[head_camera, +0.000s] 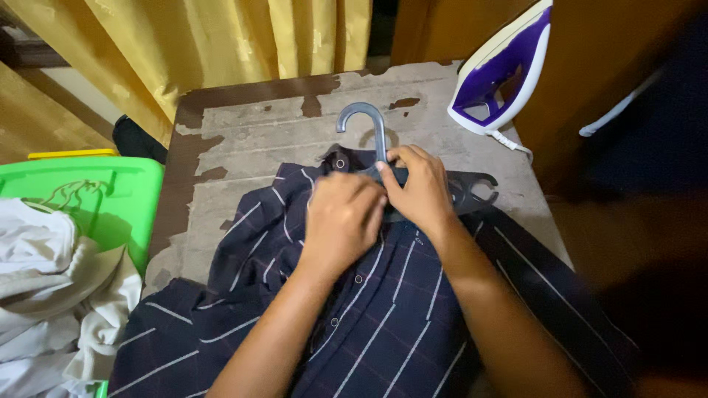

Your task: The person irons a dark blue striped shirt on a table, smoothing the sleeves, front, and back sections with a purple and white iron. After ironing, the person buttons the collar and places the shirt on a hanger.

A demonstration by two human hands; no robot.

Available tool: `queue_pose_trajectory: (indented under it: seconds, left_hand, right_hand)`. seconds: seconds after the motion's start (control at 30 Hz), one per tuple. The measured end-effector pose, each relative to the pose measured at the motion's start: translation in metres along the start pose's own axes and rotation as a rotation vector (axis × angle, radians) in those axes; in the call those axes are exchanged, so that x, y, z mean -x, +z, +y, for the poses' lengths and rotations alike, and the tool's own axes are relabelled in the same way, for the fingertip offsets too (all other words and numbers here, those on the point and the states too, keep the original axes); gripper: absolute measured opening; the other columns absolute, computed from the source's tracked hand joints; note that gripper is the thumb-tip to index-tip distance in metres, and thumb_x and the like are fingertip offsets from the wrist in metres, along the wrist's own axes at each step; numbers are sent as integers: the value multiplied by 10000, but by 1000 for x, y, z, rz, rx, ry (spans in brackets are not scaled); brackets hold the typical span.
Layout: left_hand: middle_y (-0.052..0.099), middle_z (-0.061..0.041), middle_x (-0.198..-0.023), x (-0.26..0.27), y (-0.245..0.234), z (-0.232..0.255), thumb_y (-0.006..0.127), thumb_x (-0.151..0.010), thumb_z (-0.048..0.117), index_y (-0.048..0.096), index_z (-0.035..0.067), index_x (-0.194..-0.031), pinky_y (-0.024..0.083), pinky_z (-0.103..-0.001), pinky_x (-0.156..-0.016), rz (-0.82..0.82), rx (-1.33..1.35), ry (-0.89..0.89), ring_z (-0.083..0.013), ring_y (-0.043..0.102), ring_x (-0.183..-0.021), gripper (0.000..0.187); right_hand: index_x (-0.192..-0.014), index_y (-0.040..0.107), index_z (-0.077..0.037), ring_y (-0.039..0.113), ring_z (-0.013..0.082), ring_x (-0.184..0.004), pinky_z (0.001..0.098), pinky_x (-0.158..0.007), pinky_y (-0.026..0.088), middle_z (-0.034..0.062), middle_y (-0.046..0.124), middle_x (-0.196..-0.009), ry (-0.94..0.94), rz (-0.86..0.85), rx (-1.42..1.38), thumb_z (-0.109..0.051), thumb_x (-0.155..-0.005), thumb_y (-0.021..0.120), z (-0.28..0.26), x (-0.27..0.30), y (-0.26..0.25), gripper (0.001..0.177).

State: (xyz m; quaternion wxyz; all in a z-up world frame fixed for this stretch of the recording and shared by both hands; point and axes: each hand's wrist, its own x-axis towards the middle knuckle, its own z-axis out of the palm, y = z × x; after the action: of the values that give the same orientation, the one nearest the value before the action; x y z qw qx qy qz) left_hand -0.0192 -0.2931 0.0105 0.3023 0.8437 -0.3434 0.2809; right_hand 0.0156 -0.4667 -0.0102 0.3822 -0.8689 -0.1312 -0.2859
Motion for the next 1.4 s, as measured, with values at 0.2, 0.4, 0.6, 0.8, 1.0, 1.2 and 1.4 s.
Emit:
queue_pose_trajectory:
  seconds: [0.2,0.4,0.6,0.8,1.0,1.2,1.4]
  left_hand:
    - [703,-61,-1021,7,17,-10,781,-835,224,746,94,-1022,436,-441,-906,-135,-30,-17,-270,607,-987,231]
    - [700,-14,-909,11,30,-17,790,-800,294,738,158,-928,380,-538,-910,-256,-108,-57,-270,629,-969,194]
    - [701,-36,-983,7,41,-26,738,-899,253,706,125,-1007,381,-492,-904,-48,40,-308,-266,644,-964,172]
    - [687,-44,-1017,6,43,-29,710,-936,197,685,121,-1070,388,-457,-873,2,74,-340,-270,645,-994,156]
    - [676,-45,-1005,4,40,-30,714,-921,194,679,120,-1069,384,-444,-873,24,85,-296,-266,638,-983,169]
    - [681,-31,-1011,3,34,-31,721,-919,216,694,130,-1074,375,-436,-861,-18,95,-293,-261,624,-980,179]
    - [686,-9,-1026,6,25,-30,725,-930,232,703,145,-1068,355,-468,-931,33,22,-247,-254,602,-1022,165]
  right_hand:
    - [-1182,686,-19,704,240,-874,344,-825,550,126,696,-1064,-25,-14,-171,16,-954,607,15,-1,-3,245]
    - [-1142,695,-8,680,240,-938,336,-871,546,119,658,-1079,-141,23,-119,28,-938,633,6,-6,-15,217]
    - [-930,641,11,621,168,-783,317,-690,484,107,620,-907,-168,554,71,1,-989,651,35,11,-48,60]
    - [-863,747,-30,715,214,-767,325,-707,563,146,751,-867,439,-27,-94,-54,-987,488,91,21,-40,289]
    - [-1357,652,-41,503,417,-1300,487,-1102,362,199,590,-1398,-167,-202,-40,20,-826,595,85,19,-24,537]
    - [-1208,645,0,558,374,-1297,439,-1098,402,200,612,-1402,-280,-308,-167,-6,-775,648,84,14,-19,433]
    - [-890,658,-44,462,114,-675,277,-616,367,2,591,-809,304,-376,-452,-1,-808,632,106,23,-34,95]
